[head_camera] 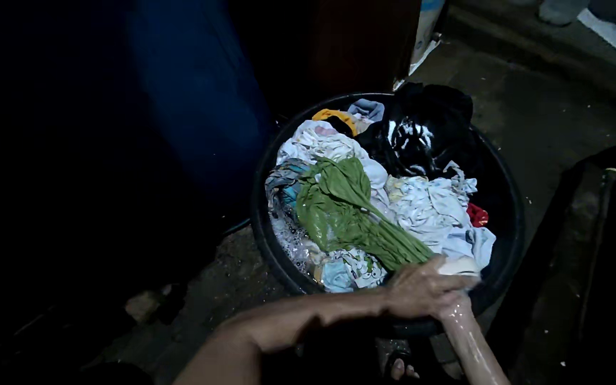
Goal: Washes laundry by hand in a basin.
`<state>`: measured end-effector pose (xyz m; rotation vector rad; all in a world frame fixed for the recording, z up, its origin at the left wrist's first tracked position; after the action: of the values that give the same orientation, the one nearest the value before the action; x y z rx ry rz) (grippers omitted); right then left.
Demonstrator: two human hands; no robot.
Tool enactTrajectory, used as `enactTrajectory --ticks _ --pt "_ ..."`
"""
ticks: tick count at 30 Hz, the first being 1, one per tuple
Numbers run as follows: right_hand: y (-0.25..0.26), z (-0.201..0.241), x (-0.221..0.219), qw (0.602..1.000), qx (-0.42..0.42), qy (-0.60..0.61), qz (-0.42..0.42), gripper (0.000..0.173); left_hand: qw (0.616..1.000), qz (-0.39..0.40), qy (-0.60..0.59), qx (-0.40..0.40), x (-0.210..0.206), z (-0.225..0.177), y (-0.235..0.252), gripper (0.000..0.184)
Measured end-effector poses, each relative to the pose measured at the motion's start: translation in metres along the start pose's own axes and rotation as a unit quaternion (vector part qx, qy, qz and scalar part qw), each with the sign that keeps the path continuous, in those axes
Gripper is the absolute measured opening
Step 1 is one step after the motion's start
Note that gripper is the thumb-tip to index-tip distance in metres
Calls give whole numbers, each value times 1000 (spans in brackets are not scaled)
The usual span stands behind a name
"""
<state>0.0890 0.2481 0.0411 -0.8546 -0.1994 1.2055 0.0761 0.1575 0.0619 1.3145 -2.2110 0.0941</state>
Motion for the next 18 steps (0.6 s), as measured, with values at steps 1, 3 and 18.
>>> enactTrajectory --ticks 1,3,18 --pt "5 -2 -2 999 -19 7 -46 27 999 8 38 5 2 23 -2 34" --pt "16 -7 -4 995 -67 70 -24 41 984 31 148 90 44 78 1 35" --pt "11 -9 6 993 -64 1 -103 45 983 93 94 129 24 62 9 40"
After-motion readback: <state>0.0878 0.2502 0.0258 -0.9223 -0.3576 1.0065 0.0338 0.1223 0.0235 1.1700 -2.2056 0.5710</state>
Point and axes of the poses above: each hand's wrist, its own y-axis towards the middle knuckle, its own x-axis out of the back of the hand, z = x × y, the point moved 4 cm from there along y, towards the middle knuckle, and after that the axes turned 2 degrees about -x, right-handed, at the moved point
